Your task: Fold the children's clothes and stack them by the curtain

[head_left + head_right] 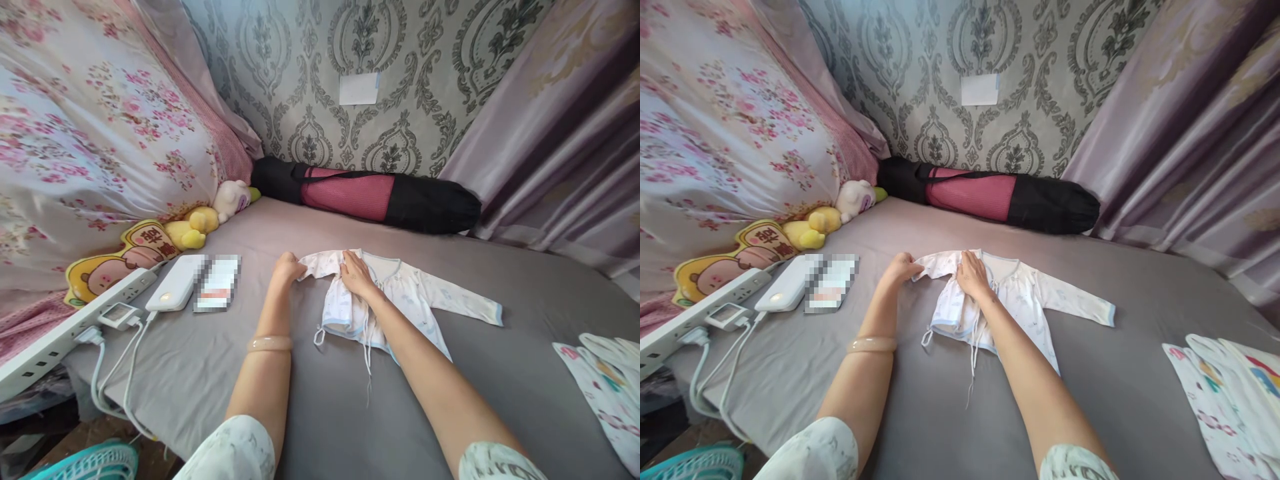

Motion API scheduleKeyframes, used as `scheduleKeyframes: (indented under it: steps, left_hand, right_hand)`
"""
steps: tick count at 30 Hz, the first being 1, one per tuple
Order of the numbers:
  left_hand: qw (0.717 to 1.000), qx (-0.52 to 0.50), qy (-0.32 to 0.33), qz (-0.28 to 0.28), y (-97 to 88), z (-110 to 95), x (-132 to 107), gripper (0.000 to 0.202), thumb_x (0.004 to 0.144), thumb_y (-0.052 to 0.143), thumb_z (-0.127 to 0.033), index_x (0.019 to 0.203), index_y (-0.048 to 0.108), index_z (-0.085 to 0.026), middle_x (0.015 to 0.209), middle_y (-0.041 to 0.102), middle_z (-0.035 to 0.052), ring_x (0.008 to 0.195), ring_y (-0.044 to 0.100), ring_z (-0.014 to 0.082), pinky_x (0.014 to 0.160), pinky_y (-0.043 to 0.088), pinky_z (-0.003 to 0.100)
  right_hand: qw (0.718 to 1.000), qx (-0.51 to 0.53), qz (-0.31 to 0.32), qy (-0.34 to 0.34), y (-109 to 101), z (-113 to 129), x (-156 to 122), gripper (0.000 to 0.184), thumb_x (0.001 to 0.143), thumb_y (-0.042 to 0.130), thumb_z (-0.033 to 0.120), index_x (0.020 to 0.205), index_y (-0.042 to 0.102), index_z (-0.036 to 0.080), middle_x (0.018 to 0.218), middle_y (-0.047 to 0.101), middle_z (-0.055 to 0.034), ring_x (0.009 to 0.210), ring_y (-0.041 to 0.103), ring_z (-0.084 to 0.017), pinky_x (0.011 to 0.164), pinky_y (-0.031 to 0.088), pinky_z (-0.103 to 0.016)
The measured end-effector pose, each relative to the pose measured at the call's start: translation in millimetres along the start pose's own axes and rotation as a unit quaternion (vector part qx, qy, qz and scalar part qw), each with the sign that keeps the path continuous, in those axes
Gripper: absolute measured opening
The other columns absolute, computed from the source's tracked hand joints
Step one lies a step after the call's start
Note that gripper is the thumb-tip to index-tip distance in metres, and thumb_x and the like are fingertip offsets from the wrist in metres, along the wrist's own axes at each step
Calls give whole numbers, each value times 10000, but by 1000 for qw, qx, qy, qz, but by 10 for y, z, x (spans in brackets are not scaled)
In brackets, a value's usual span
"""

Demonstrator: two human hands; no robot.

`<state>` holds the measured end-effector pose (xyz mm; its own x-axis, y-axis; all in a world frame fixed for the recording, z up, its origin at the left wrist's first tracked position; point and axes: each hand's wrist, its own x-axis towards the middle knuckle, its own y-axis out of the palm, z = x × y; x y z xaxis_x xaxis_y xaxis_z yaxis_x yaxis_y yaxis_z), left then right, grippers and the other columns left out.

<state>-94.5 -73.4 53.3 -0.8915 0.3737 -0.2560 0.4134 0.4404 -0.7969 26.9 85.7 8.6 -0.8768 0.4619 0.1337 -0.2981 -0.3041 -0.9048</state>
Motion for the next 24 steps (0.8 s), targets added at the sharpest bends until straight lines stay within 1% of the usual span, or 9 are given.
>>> scheduleKeyframes:
  steps: [2, 4, 6, 8, 11, 15, 20, 22, 24]
  left_hand:
    - [998, -54, 9, -17, -11, 60, 38, 145, 711, 624, -180, 856, 615, -189, 863, 688, 80, 807, 650, 218, 628, 461, 261]
    - [995, -91, 18, -48, -9, 105, 74, 168, 759, 563, -166, 912, 628, -184, 848, 682, 70, 787, 647, 203, 619, 457, 251]
    - [989, -113, 38, -92, 6, 126, 100, 212, 809, 509, -173, 974, 642, -187, 880, 686, 70, 833, 650, 202, 669, 468, 254]
    - [982, -116, 54, -143, 26, 128, 113, 258, 847, 474, -186, 1036, 650, -193, 931, 695, 77, 908, 650, 210, 749, 473, 267]
    - [976, -98, 50, -189, 50, 120, 121, 308, 877, 445, -202, 1110, 648, -200, 999, 704, 92, 996, 641, 231, 827, 464, 288]
    - [974, -68, 54, -207, 80, 145, 167, 337, 909, 415, -242, 1158, 642, -226, 1118, 692, 85, 1085, 613, 240, 887, 451, 303]
    - [977, -39, 57, -200, 117, 201, 231, 376, 933, 366, -244, 1226, 600, -219, 1180, 667, 81, 1127, 587, 226, 942, 431, 295]
    - [977, -28, 57, -203, 114, 191, 205, 396, 929, 368, -222, 1274, 562, -200, 1188, 651, 98, 1135, 575, 225, 954, 423, 297]
    - [972, -8, 57, -230, 104, 145, 143, 410, 913, 414, -225, 1301, 541, -181, 1225, 612, 134, 1174, 537, 255, 977, 406, 338]
  right_hand:
    - [1000, -4, 11, 5, -15, 13, -7, 497, 965, 305, 219, 1442, 374, 95, 1522, 356, -128, 1422, 263, -210, 1162, 176, -375]
    - [1000, -11, 19, 8, -34, 35, -17, 507, 976, 279, 244, 1454, 359, 94, 1532, 338, -120, 1428, 246, -210, 1165, 166, -377]
    - [1000, -21, 22, 9, -51, 64, -31, 518, 988, 254, 280, 1464, 349, 98, 1539, 327, -118, 1431, 238, -211, 1165, 160, -373]
    - [999, -33, 27, 11, -64, 95, -50, 538, 998, 234, 333, 1476, 336, 107, 1546, 311, -123, 1435, 229, -218, 1163, 155, -377]
    - [998, -52, 38, 14, -75, 136, -81, 574, 1000, 232, 404, 1497, 306, 127, 1559, 277, -140, 1445, 203, -241, 1161, 144, -400]
    - [997, -70, 33, 8, -71, 169, -109, 593, 987, 279, 436, 1502, 305, 142, 1565, 254, -154, 1446, 190, -272, 1159, 138, -419]
    - [996, -70, 42, 17, -51, 179, -82, 573, 970, 321, 427, 1482, 355, 171, 1574, 238, -133, 1448, 170, -289, 1159, 125, -438]
    - [996, -68, 48, 24, -47, 183, -70, 575, 969, 321, 423, 1486, 347, 174, 1577, 229, -133, 1449, 163, -293, 1159, 123, -443]
    - [996, -69, 50, 29, -44, 191, -71, 571, 970, 316, 421, 1489, 341, 184, 1579, 230, -121, 1451, 160, -286, 1159, 121, -440]
